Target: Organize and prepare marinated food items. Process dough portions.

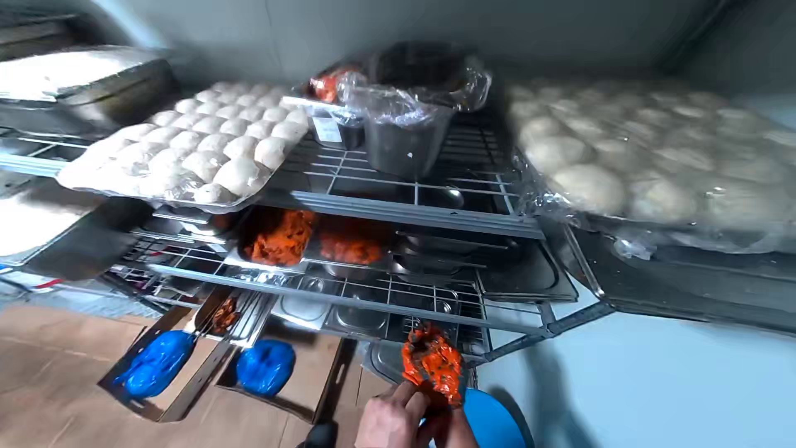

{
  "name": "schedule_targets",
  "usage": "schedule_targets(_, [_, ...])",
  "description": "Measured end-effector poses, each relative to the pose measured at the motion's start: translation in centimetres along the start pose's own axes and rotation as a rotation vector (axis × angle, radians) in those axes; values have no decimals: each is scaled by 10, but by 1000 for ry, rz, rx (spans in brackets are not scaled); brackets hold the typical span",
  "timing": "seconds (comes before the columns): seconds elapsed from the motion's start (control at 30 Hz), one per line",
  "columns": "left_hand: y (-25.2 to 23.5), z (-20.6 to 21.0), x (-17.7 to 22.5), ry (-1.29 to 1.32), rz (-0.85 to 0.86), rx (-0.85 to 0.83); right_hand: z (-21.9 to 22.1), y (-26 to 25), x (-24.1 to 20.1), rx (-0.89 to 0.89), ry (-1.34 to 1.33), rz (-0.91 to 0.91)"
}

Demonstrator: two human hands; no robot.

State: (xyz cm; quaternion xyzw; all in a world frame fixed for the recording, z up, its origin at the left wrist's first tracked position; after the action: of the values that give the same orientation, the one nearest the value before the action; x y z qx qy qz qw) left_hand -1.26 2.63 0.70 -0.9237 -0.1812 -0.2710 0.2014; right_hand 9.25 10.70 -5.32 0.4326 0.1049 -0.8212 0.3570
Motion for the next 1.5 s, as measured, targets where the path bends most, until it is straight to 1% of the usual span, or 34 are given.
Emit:
schedule_targets(0.07, [-2, -7, -9, -10, 75, 88, 21, -7, -5, 0, 11, 112])
schedule_targets(0.17, [-3, -19, -26, -35, 177, 174, 50, -9, -8, 110, 177, 221])
schedule_targets(0.23, [0, -26, -42, -55, 224, 207, 63, -13, 1, 229, 176, 273])
schedule_targets(0.27, [3, -31, -48, -62, 238, 215, 70, -14, 4, 257, 169, 282])
schedule_targets(0.4, [13, -48, -74, -100, 243, 220, 97, -22, 17, 300, 219, 262])
schedule_targets(0.47, [13, -55, -86, -113, 259, 212, 109, -24, 18, 285, 236, 263])
schedule_targets(0.57, [13, -64, -98, -105, 286, 172, 159, -24, -13, 386, 262, 343])
schedule_targets(0.63, [13, -72, -105, -115, 287, 162, 176, -22, -20, 365, 266, 355])
schedule_targets(0.7, [12, -81, -113, -172, 249, 202, 188, -28, -19, 373, 231, 392])
schedule_targets(0.73, [10, -87, -116, -219, 225, 237, 192, -34, -14, 394, 171, 419])
schedule_targets(0.77, [6, -91, -120, -274, 205, 277, 185, -43, 2, 416, 88, 421])
schedule_targets(0.83, [-7, -97, -128, -362, 164, 338, 159, -56, 43, 385, -86, 378])
schedule_targets(0.87, [-15, -99, -131, -381, 148, 373, 156, -58, 49, 359, -130, 371])
schedule_targets(0.93, [-30, -105, -130, -378, 117, 441, 157, -49, 36, 285, -59, 339])
schedule_targets(1.0, [-46, -115, -126, -361, 87, 491, 158, -40, 15, 183, 130, 306])
schedule_targets(1.07, [-64, -130, -118, -358, 77, 514, 160, -38, 1, 117, 255, 297])
schedule_targets(1.1, [-72, -136, -112, -365, 84, 518, 161, -39, -3, 102, 266, 292])
schedule_targets(1.17, [-87, -147, -101, -390, 124, 523, 167, -49, -11, 59, 178, 280])
schedule_targets(1.23, [-100, -156, -92, -415, 159, 523, 184, -74, -10, 114, -134, 294])
schedule_targets(1.27, [-104, -159, -90, -421, 158, 517, 194, -82, -11, 125, -247, 280])
schedule_targets(1.3, [-108, -161, -87, -420, 152, 513, 196, -87, -11, 75, -321, 248])
schedule_targets(1.37, [-116, -166, -79, -415, 154, 511, 191, -90, -12, 1, -372, 167])
schedule_targets(1.5, [-124, -170, -63, -424, 223, 554, 185, -88, -22, -62, -380, 66])
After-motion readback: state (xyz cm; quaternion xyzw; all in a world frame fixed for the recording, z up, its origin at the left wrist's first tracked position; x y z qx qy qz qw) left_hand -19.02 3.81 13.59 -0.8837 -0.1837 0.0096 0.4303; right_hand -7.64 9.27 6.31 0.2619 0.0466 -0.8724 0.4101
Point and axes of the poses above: each hand's wrist, its own y-axis away from the middle knuckle, its own z-axis out of the palm, x = y × z, the point moved 3 cm from there along -y, towards the middle knuckle, and after that the axes turned 3 degrees about x, right-handed, at the moved point
